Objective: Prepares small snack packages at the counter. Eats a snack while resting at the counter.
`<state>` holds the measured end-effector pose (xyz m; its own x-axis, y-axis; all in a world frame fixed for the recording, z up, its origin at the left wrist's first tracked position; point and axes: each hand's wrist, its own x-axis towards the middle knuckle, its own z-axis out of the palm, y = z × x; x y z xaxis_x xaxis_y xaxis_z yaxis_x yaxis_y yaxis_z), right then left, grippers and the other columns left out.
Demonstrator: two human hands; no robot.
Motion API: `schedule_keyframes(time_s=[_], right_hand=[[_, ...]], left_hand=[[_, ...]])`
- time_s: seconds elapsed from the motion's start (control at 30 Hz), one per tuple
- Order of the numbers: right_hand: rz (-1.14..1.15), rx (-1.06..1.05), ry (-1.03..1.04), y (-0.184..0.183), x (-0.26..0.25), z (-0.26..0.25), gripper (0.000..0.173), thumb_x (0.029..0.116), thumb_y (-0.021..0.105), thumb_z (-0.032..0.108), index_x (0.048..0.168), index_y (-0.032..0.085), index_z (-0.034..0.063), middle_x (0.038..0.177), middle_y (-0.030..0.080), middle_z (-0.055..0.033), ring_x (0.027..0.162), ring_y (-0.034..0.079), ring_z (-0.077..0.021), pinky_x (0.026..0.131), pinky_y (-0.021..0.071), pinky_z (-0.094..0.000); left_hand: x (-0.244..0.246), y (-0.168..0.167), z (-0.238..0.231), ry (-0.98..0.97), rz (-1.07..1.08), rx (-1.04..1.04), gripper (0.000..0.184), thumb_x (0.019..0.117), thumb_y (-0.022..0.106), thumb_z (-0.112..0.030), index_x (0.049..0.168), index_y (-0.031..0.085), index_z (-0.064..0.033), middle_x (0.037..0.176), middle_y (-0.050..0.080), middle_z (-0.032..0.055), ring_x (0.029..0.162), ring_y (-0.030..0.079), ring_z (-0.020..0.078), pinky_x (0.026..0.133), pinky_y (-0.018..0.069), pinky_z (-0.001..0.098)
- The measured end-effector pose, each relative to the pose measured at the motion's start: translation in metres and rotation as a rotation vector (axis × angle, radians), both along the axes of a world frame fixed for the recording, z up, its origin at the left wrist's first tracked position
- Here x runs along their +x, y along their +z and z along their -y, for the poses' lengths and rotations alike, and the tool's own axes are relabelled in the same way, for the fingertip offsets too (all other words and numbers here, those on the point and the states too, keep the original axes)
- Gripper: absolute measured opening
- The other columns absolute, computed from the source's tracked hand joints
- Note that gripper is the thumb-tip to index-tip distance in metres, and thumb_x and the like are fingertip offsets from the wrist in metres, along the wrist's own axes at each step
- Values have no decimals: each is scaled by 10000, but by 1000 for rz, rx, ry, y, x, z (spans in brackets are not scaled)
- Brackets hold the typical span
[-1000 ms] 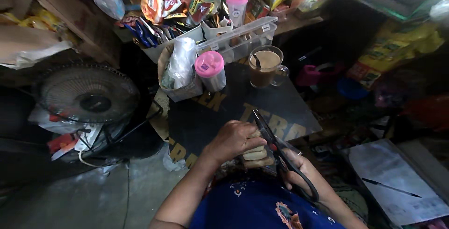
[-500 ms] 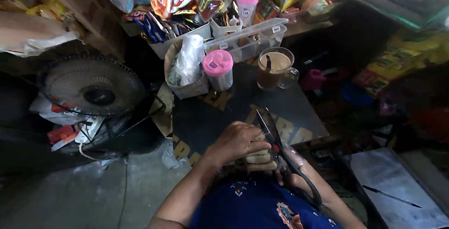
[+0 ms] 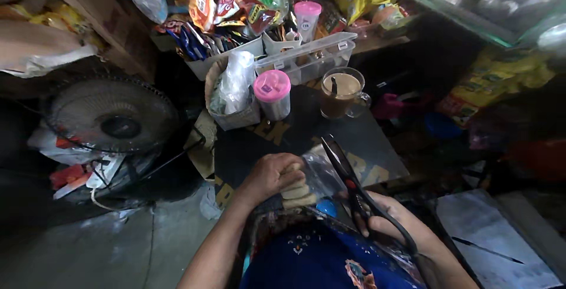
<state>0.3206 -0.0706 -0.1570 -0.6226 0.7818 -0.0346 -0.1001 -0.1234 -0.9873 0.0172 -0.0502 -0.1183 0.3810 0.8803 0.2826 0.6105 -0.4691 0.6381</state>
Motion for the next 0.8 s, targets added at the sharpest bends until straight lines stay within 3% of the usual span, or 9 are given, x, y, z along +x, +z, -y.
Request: schedule_keyframes(time_s=[0.07,0.13,0.23,0.27,0.33,0.4,0.47,0.6,0.8], right_hand=[[82,59,-70,8,4,0,723,790,770,614,1303,616,127,830,660,155,691,605,45,642,529,-142],[213,166,-157,19,6,-3,824,786,771,592,1399,557,85,913,664,136,745,596,66,668,515,-122],[414,365,-238,33,8,-12,701,847,736,384,1441,547,62,1058,683,46,832,611,44,716,521,-127],[508,451,-253,38,8,-16,629,874,710,352,1427,578,83,1097,691,14,864,624,11,743,535,-161],[737,616,-277,47,3,-22,522,899,656,326,1378,644,120,1128,696,-79,943,668,-162,807,571,-374],[882,768,-284,55,-12,-28,441,919,683,275,1315,685,82,1066,682,-182,902,680,-344,749,557,-553],[971,894,-296,55,-30,-38,384,925,711,230,1256,705,37,1056,682,-242,913,689,-432,735,560,-600],[1175,840,-292,50,-65,-62,373,998,643,208,1297,662,-14,1168,649,-286,1054,660,-469,798,550,-588],[1242,655,-143,67,-90,-71,507,1043,575,350,1409,574,-2,1324,590,-272,1198,607,-439,931,517,-571]], left_hand=[[-13,2,-4,104,18,-37,465,1033,511,-404,1114,714,6,1021,722,142,924,693,219,851,557,428],[-24,4,-10,162,31,-20,431,1030,526,-381,1111,704,3,987,713,115,877,682,175,816,562,391],[-38,7,-19,179,36,14,380,1036,531,-360,1099,693,-21,943,703,64,834,663,108,788,561,331],[-40,8,-21,187,39,19,366,1034,536,-358,1087,695,-32,928,702,51,819,662,97,775,562,326],[-42,9,-23,200,56,15,354,1031,537,-364,1072,694,-49,913,694,27,797,651,70,754,559,299],[-42,8,-23,211,82,11,360,1031,528,-371,1066,693,-52,912,690,13,796,641,49,750,550,270],[-41,6,-21,213,110,-6,373,1031,518,-376,1067,694,-50,895,685,0,781,632,25,739,544,242],[-34,6,-15,177,139,-91,378,1030,521,-374,1073,693,-41,895,682,-3,797,625,7,767,534,221],[-30,4,-8,49,175,-156,438,1048,474,-357,1107,688,21,946,695,38,848,622,-9,809,517,187]])
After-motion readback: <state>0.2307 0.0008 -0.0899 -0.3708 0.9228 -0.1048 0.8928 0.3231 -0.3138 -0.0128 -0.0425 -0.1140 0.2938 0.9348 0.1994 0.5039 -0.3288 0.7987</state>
